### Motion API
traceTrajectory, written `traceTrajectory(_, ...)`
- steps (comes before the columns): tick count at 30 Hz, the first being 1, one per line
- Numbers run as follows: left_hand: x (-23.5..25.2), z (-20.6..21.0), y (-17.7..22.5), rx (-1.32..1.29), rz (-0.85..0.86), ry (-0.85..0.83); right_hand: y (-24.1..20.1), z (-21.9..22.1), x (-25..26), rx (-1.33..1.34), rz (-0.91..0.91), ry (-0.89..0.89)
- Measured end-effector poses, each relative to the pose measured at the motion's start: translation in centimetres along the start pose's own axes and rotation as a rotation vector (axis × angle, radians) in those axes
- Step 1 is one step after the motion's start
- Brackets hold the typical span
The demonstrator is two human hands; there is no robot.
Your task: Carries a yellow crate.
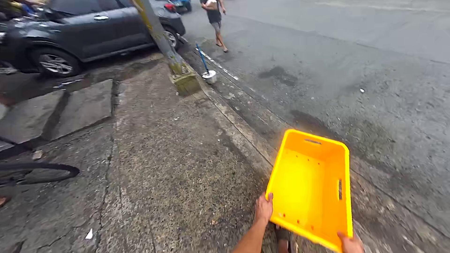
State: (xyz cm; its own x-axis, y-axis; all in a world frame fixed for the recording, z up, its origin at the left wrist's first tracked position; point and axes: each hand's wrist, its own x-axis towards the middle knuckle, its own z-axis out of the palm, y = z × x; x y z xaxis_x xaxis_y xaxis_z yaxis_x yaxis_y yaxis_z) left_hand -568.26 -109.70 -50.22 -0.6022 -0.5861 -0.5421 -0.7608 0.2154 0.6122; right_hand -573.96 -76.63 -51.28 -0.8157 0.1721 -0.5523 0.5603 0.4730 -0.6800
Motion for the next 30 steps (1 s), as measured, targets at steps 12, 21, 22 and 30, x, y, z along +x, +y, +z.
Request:
traceTrajectory(12, 6.0, 5.6, 11.9, -0.015, -0.097, 0.057, -10.0, -3.8, 17.1, 0.012, -0.024, -0.1)
traceTrajectory(21, 6.9, 5.2, 12.7, -0.086, -0.123, 0.003, -10.6, -3.6, 17.7, -0.026, -0.029, -0.094)
traceTrajectory(22, 7.0, 5.5, 12.9, -0.111, -0.127, -0.003, -10.9, -3.8, 18.2, -0.022, -0.028, -0.096)
traceTrajectory(30, 14.0, 6.2, 20.4, -0.2, -0.152, 0.005, -19.2, -2.3, 28.8, -0.015, -0.014, -0.12)
